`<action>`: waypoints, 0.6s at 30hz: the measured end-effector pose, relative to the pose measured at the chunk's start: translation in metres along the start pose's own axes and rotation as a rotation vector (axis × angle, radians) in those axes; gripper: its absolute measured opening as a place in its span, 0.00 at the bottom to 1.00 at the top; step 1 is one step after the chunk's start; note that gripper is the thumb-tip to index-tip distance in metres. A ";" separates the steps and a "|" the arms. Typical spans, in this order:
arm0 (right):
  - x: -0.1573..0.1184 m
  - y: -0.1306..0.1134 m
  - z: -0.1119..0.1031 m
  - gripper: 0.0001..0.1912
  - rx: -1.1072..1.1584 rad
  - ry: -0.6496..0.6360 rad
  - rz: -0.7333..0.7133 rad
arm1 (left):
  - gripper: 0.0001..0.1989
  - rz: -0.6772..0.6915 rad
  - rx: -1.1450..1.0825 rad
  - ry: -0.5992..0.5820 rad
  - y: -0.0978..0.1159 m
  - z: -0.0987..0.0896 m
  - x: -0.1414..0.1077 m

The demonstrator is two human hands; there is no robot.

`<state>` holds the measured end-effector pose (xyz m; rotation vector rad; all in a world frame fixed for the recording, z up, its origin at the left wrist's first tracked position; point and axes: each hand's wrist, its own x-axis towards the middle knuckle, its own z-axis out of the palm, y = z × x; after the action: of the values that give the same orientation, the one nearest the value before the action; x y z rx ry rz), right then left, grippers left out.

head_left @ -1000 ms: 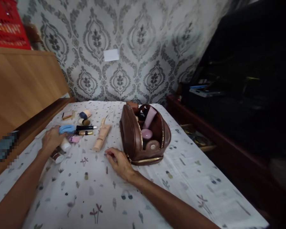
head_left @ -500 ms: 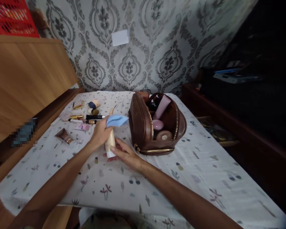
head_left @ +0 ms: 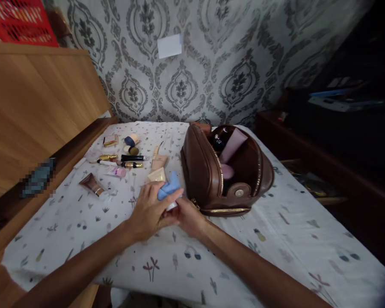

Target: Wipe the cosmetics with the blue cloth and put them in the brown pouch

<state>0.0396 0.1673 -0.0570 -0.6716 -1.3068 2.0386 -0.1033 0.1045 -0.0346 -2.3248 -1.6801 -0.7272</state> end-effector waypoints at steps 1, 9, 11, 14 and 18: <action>-0.001 -0.001 0.000 0.16 0.063 -0.030 0.056 | 0.23 0.028 0.020 0.029 0.002 0.001 0.001; -0.007 -0.010 0.002 0.25 0.190 -0.190 0.278 | 0.19 -0.219 -0.064 0.132 -0.035 -0.014 0.016; -0.009 -0.012 0.003 0.27 0.161 -0.209 0.269 | 0.18 -0.334 -0.125 0.138 -0.047 -0.015 0.014; -0.011 -0.016 0.004 0.30 0.081 -0.203 0.208 | 0.18 -0.473 -0.213 0.190 -0.063 -0.017 0.008; -0.011 -0.016 0.002 0.32 -0.151 -0.072 0.079 | 0.13 -0.500 -0.261 0.478 -0.066 -0.024 0.002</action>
<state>0.0490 0.1634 -0.0403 -0.7343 -1.5089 2.0586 -0.1710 0.1194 -0.0218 -1.6543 -2.0189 -1.5315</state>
